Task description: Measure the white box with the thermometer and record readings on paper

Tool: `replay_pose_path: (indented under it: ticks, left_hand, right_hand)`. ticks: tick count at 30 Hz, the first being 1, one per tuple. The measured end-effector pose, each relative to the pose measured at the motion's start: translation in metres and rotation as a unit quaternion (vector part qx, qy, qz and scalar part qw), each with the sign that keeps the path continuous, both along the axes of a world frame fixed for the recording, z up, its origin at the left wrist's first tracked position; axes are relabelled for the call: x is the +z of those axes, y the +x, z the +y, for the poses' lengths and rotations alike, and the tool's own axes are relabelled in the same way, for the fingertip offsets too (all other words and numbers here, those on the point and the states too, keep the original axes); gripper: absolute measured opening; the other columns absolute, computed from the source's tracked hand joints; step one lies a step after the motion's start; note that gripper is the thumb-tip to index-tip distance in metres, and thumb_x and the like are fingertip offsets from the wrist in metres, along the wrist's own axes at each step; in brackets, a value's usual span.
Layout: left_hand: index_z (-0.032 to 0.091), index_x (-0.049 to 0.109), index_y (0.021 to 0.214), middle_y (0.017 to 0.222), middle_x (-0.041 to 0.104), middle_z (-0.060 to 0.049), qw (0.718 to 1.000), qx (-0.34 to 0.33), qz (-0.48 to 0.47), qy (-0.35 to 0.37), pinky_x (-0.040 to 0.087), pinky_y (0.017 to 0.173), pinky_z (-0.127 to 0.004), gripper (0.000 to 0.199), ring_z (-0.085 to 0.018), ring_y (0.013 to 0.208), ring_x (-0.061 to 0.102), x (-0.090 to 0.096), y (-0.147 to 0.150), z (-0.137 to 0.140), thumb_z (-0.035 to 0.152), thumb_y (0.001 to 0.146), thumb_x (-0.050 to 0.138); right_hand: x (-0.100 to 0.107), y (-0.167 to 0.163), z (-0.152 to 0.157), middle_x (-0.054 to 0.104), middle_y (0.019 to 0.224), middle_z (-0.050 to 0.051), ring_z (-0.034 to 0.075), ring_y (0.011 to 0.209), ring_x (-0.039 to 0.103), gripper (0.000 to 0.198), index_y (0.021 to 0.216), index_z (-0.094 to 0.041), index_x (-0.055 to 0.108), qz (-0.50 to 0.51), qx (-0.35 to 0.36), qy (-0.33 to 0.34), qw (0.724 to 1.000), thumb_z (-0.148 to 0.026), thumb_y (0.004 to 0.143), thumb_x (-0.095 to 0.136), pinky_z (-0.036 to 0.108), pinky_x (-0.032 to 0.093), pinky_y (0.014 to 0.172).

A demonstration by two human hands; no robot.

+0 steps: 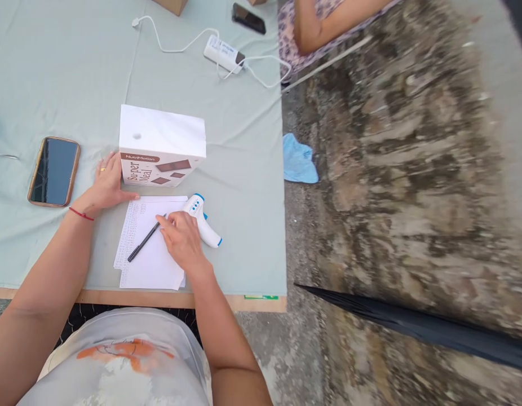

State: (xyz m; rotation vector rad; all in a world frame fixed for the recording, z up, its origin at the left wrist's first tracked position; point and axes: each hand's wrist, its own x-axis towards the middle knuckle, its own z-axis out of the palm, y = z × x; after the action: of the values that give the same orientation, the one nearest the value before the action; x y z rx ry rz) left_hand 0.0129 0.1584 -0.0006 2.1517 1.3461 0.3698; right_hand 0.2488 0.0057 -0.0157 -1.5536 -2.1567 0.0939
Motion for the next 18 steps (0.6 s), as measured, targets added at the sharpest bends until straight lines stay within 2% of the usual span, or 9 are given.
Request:
replay_pose_path:
  ticks: [3, 5, 7, 9, 11, 13, 15, 16, 18]
  left_hand:
    - [0.008, 0.006, 0.168, 0.173, 0.011, -0.029, 0.998, -0.007, 0.053, -0.036, 0.001, 0.131, -0.062, 0.145, -0.049, 0.162, 0.003, 0.001, 0.001, -0.002, 0.054, 0.061, 0.093]
    - [0.008, 0.001, 0.168, 0.174, 0.006, -0.029, 0.997, -0.013, 0.063, -0.043, -0.002, 0.131, -0.062, 0.152, -0.048, 0.162, 0.000, -0.001, 0.002, -0.003, 0.058, 0.059, 0.094]
    - [0.010, -0.001, 0.169, 0.175, 0.004, -0.027, 0.997, -0.016, 0.062, -0.043, -0.003, 0.131, -0.062, 0.153, -0.047, 0.162, -0.002, -0.004, 0.002, -0.003, 0.062, 0.060, 0.092]
    - [0.012, -0.002, 0.169, 0.176, 0.003, -0.025, 0.997, -0.020, 0.058, -0.044, -0.004, 0.130, -0.062, 0.153, -0.046, 0.163, -0.003, -0.006, 0.003, -0.004, 0.065, 0.060, 0.091]
    - [0.013, -0.003, 0.169, 0.176, 0.002, -0.023, 0.997, -0.021, 0.055, -0.045, -0.005, 0.131, -0.061, 0.155, -0.046, 0.163, -0.004, -0.007, 0.004, -0.005, 0.067, 0.058, 0.091]
    - [0.013, -0.004, 0.169, 0.176, 0.002, -0.023, 0.997, -0.020, 0.056, -0.044, -0.005, 0.131, -0.060, 0.157, -0.046, 0.163, -0.004, -0.006, 0.005, -0.005, 0.068, 0.057, 0.092]
    - [0.012, -0.007, 0.169, 0.176, 0.001, -0.023, 0.997, -0.021, 0.063, -0.045, -0.005, 0.131, -0.060, 0.160, -0.047, 0.162, -0.005, -0.005, 0.005, -0.006, 0.068, 0.056, 0.092]
    - [0.012, -0.008, 0.168, 0.176, 0.000, -0.024, 0.996, -0.023, 0.068, -0.046, -0.005, 0.131, -0.060, 0.161, -0.047, 0.162, -0.005, -0.005, 0.005, -0.006, 0.068, 0.056, 0.092]
    - [0.011, -0.011, 0.168, 0.176, -0.001, -0.024, 0.996, -0.028, 0.077, -0.045, -0.005, 0.131, -0.060, 0.162, -0.048, 0.162, -0.006, -0.005, 0.005, -0.007, 0.069, 0.055, 0.092]
  right_hand:
    - [0.001, -0.009, 0.010, 0.061, 0.088, 0.005, 0.019, 0.080, 0.049, 0.030, 0.101, -0.026, 0.074, -0.061, 0.059, -0.027, 0.996, -0.010, 0.100, 0.049, 0.035, 0.039, 0.076]
    - [0.004, -0.005, 0.013, 0.062, 0.083, 0.005, 0.019, 0.078, 0.049, 0.026, 0.090, -0.023, 0.072, -0.066, 0.080, -0.042, 0.994, -0.013, 0.101, 0.050, 0.035, 0.038, 0.074]
    - [0.008, 0.001, 0.011, 0.063, 0.080, 0.004, 0.019, 0.076, 0.052, 0.021, 0.087, -0.022, 0.068, -0.013, 0.075, -0.051, 0.996, -0.019, 0.101, 0.053, 0.034, 0.040, 0.071]
    - [0.013, 0.001, 0.008, 0.063, 0.077, 0.002, 0.017, 0.071, 0.053, 0.012, 0.088, -0.023, 0.065, 0.106, 0.021, -0.050, 0.993, -0.023, 0.098, 0.057, 0.032, 0.042, 0.067]
    - [0.013, -0.009, 0.006, 0.063, 0.074, -0.001, 0.015, 0.065, 0.054, 0.006, 0.088, -0.024, 0.061, 0.268, -0.067, -0.048, 0.960, -0.026, 0.093, 0.061, 0.030, 0.045, 0.062]
    - [0.009, -0.026, 0.007, 0.064, 0.073, -0.003, 0.013, 0.061, 0.055, 0.005, 0.086, -0.024, 0.060, 0.411, -0.142, -0.068, 0.898, -0.028, 0.087, 0.063, 0.028, 0.047, 0.060]
    - [0.002, -0.044, 0.010, 0.066, 0.073, -0.003, 0.012, 0.060, 0.056, 0.008, 0.085, -0.024, 0.062, 0.488, -0.184, -0.106, 0.847, -0.030, 0.082, 0.064, 0.028, 0.048, 0.058]
    - [-0.002, -0.052, 0.012, 0.066, 0.072, -0.002, 0.013, 0.060, 0.057, 0.010, 0.085, -0.023, 0.064, 0.501, -0.195, -0.122, 0.834, -0.031, 0.079, 0.065, 0.028, 0.048, 0.058]
    - [-0.008, -0.063, 0.016, 0.066, 0.069, -0.002, 0.013, 0.060, 0.056, 0.012, 0.082, -0.022, 0.066, 0.499, -0.209, -0.131, 0.831, -0.033, 0.075, 0.066, 0.029, 0.049, 0.058]
